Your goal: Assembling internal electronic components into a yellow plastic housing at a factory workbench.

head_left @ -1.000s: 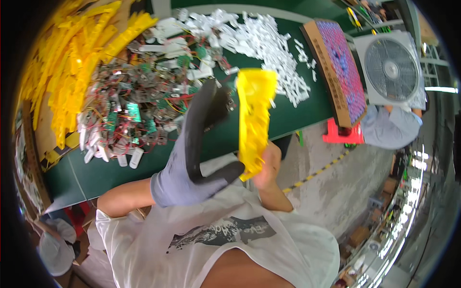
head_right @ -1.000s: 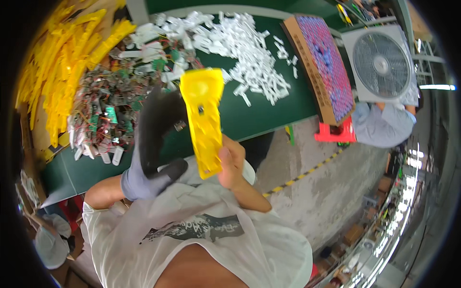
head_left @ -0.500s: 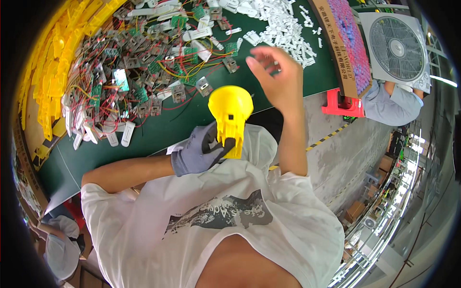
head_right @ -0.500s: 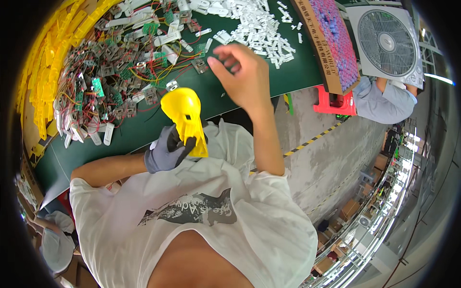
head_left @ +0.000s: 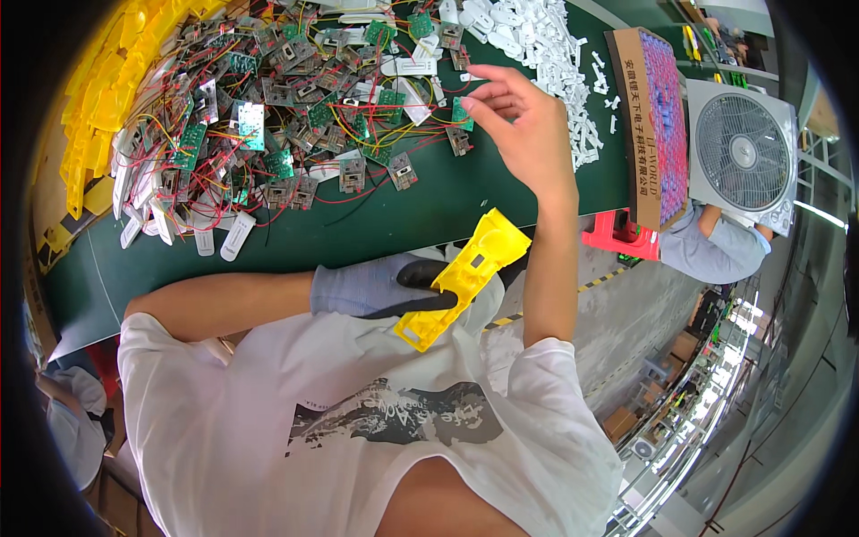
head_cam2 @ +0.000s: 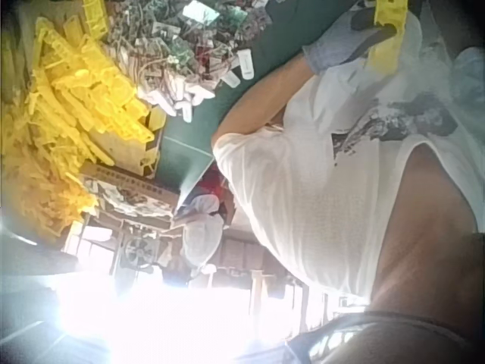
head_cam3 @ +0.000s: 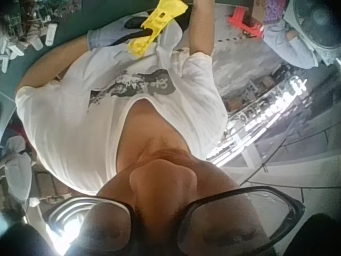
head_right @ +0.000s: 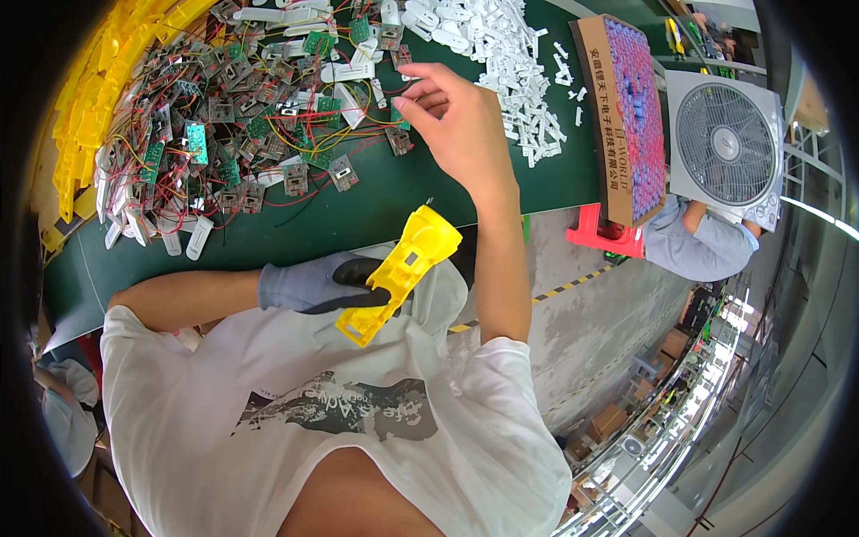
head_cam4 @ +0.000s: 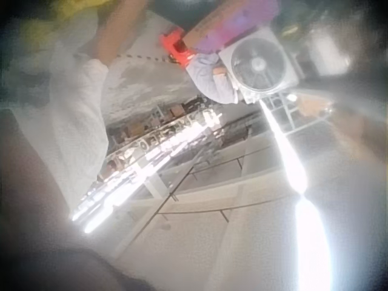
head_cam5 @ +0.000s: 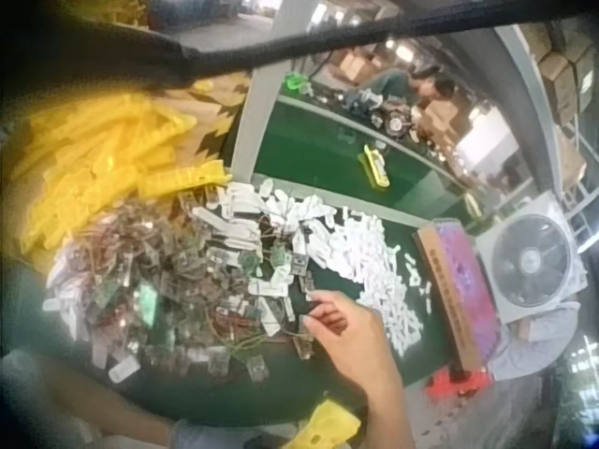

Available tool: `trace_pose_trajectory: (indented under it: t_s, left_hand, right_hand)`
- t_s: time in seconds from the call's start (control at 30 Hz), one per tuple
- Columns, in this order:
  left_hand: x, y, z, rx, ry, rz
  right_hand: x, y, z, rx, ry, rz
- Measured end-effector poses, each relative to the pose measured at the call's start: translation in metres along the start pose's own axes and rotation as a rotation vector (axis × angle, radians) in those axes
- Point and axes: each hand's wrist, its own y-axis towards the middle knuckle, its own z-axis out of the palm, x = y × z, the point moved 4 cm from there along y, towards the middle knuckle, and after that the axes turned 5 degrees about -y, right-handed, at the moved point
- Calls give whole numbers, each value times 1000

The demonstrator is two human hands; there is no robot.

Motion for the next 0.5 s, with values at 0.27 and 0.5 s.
trace_pose_trajectory:
  t_s: [0.27, 0.5]
  left_hand:
    - [3, 0, -11, 60, -623, 73]
    - [-11, -12, -8, 69, -361, 76]
  right_hand:
    - [-10, -9, 15, 190, -71, 155]
    - [5, -6, 22, 172, 59, 114]
